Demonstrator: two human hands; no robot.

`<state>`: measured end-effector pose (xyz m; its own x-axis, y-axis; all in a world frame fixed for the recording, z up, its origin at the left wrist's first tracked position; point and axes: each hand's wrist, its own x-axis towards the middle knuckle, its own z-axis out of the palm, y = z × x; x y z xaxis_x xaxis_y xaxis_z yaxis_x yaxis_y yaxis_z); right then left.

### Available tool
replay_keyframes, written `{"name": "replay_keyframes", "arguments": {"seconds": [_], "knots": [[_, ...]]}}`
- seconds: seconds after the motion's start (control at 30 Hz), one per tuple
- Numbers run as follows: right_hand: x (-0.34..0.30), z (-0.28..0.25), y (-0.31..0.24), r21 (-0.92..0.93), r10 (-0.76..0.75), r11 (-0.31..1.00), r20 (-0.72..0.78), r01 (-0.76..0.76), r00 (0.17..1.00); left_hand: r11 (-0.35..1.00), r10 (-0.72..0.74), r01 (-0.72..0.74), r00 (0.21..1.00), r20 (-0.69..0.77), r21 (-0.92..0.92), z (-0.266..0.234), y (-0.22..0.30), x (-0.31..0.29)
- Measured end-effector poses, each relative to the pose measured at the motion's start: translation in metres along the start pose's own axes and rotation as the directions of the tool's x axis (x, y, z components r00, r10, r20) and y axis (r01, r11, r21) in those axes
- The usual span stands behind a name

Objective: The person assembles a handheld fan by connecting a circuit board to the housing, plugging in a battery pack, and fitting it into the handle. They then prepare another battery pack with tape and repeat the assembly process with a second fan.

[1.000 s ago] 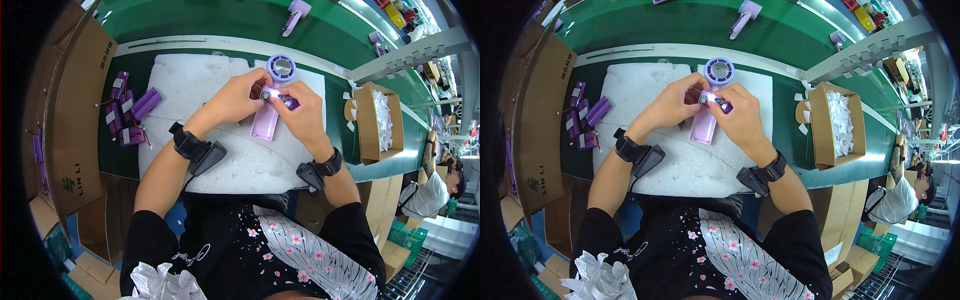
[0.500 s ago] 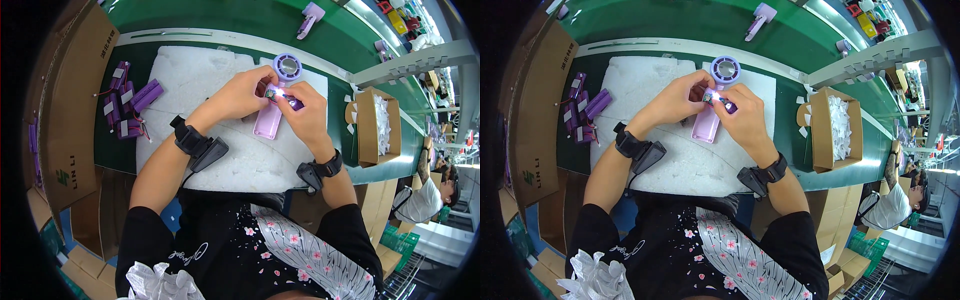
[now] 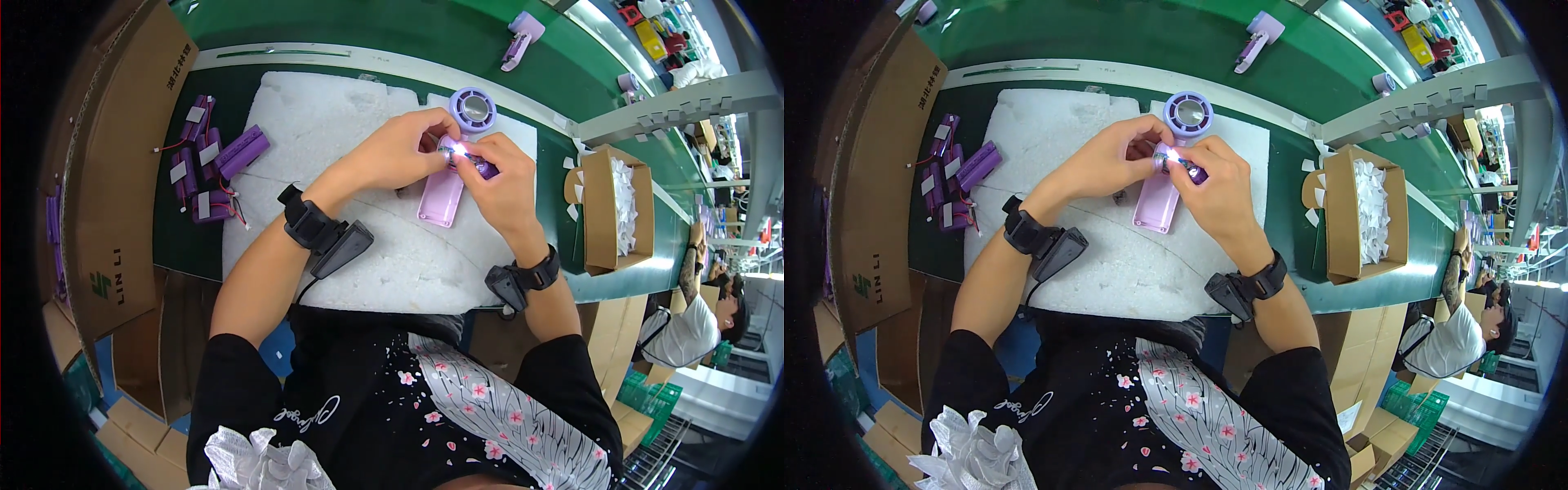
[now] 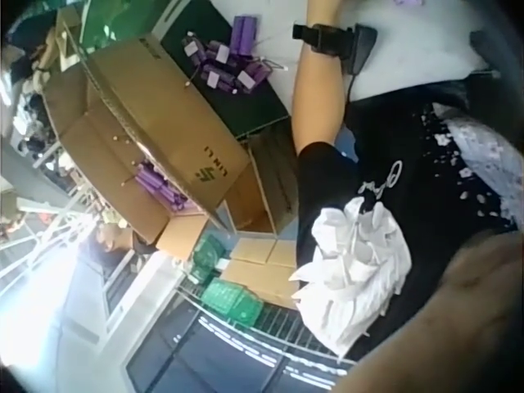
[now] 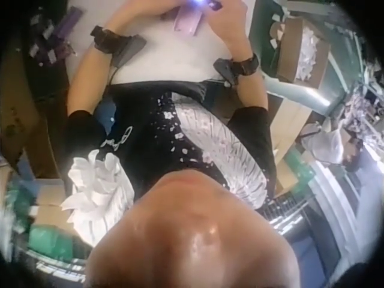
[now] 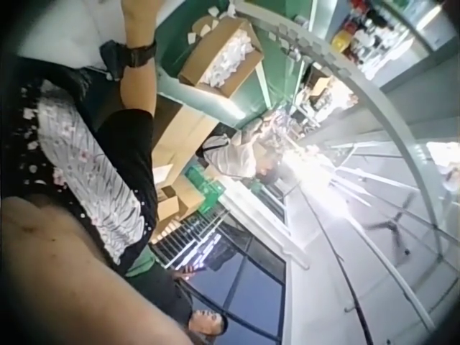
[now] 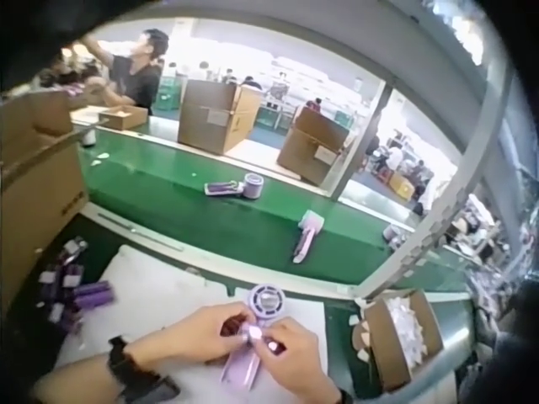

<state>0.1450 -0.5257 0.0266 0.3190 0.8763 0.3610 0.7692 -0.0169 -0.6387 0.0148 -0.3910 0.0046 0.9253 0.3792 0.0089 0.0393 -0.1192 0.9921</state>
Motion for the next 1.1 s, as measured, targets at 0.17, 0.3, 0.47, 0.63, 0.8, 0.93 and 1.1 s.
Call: {"name": "replay_keyframes", "arguments": {"seconds": [0.17,0.3,0.47,0.63,0.8,0.93,1.1], "knots": [[0.002,0.0,0.005,0.032,0.052,0.998,-0.029,-0.052,0.998,0.998,0.043,-0.041,0.998,-0.04,0.053,0.001,-0.001,0.002],[0.008,-0.008,0.002,0.061,0.206,0.975,0.137,-0.215,0.969,0.978,-0.033,0.035,0.999,-0.012,0.204,-0.003,0.006,0.002],[0.006,-0.02,0.012,0.189,0.204,0.933,0.424,-0.306,0.882,0.943,0.102,-0.096,0.995,-0.002,0.319,-0.002,0.009,0.002],[0.008,-0.043,-0.001,0.274,0.253,0.815,0.625,-0.51,0.739,0.962,0.102,-0.102,0.995,0.01,0.252,-0.006,0.007,0.001],[0.014,-0.039,0.004,0.476,0.363,0.666,0.465,-0.574,0.807,0.973,0.091,-0.076,0.994,-0.058,0.22,-0.016,0.004,-0.001],[0.015,-0.042,0.009,0.14,0.403,0.868,0.361,-0.477,0.841,0.973,0.077,-0.063,0.995,-0.056,0.222,-0.018,0.004,-0.001],[0.005,-0.043,0.008,-0.205,0.075,0.978,0.231,-0.027,0.97,0.969,-0.003,0.013,0.999,-0.04,0.249,-0.016,0.007,-0.001]]}}
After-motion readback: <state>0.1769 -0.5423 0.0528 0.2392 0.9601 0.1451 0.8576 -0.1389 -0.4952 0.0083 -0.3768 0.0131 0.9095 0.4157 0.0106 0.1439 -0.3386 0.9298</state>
